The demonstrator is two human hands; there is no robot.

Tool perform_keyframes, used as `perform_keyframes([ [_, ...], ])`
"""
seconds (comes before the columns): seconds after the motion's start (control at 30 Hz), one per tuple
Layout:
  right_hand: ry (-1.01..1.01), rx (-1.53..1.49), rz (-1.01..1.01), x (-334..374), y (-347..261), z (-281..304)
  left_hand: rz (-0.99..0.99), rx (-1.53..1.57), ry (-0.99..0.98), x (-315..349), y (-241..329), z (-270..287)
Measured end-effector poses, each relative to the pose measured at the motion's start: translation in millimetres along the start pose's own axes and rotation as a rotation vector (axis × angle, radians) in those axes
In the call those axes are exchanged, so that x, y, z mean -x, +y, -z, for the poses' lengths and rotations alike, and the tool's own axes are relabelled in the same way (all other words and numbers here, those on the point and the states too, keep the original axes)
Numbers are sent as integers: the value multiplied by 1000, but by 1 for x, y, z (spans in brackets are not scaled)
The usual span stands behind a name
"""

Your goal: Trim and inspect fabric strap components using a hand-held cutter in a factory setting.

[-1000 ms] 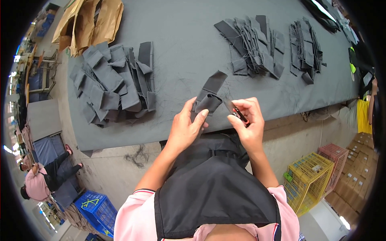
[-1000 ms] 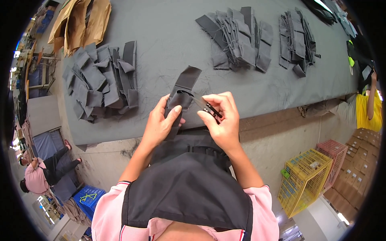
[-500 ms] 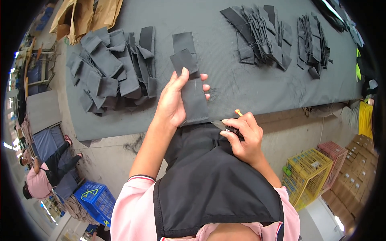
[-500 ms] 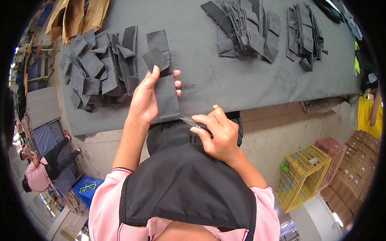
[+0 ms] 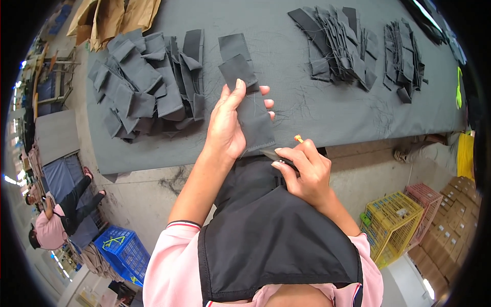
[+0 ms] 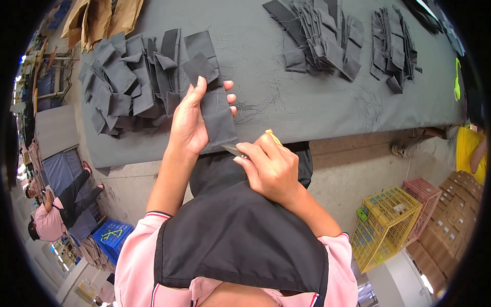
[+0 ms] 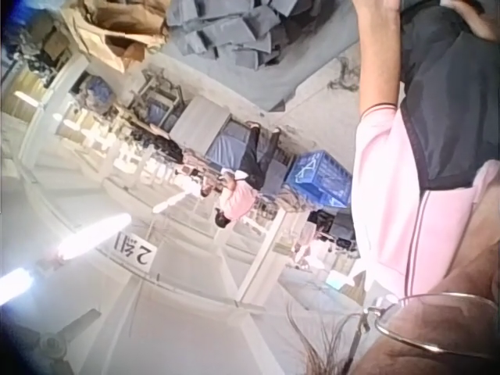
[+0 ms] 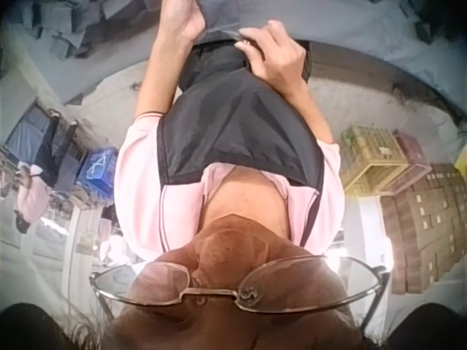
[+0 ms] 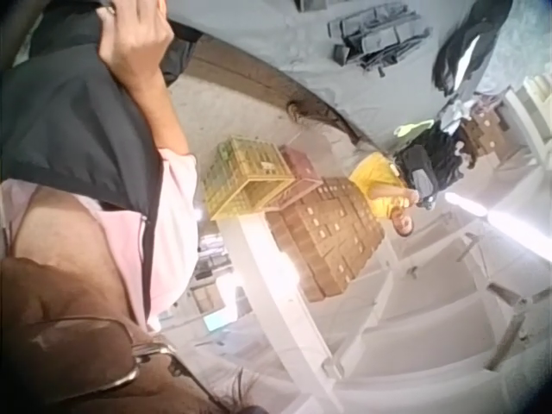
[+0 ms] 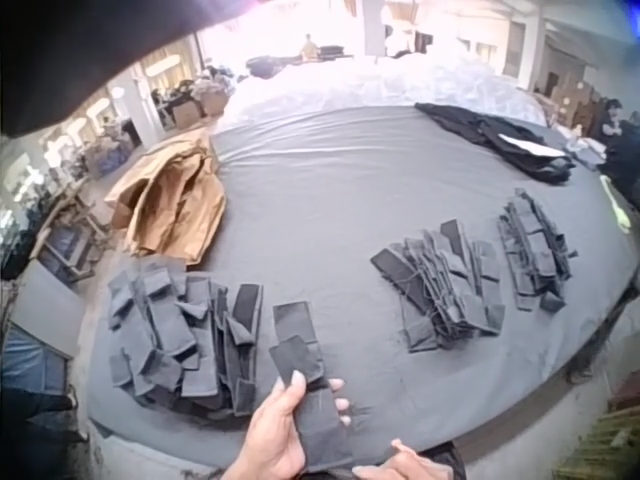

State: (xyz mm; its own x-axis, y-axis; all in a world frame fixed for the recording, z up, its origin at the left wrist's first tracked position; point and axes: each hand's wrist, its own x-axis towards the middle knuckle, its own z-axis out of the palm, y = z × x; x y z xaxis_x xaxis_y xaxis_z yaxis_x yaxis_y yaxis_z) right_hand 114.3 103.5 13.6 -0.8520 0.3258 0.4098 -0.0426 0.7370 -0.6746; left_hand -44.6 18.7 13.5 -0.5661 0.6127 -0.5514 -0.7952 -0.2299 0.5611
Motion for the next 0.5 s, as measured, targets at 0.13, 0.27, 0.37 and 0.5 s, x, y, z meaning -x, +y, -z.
perform_keyframes([
  [0.13,-29,-7,-23,-3,-2,-4,6,-3,0,-1,-2,-1],
  [0.27,-51,15,-35,-4,-4,-5,16,20,-12,-1,-3,-1],
  [0.37,-87,58,-32,-5,-7,-1,18,24,-17,-1,-3,1],
  [0.5,-49,29,-23,-2,-3,-3,19,20,-8,-2,-2,-1],
])
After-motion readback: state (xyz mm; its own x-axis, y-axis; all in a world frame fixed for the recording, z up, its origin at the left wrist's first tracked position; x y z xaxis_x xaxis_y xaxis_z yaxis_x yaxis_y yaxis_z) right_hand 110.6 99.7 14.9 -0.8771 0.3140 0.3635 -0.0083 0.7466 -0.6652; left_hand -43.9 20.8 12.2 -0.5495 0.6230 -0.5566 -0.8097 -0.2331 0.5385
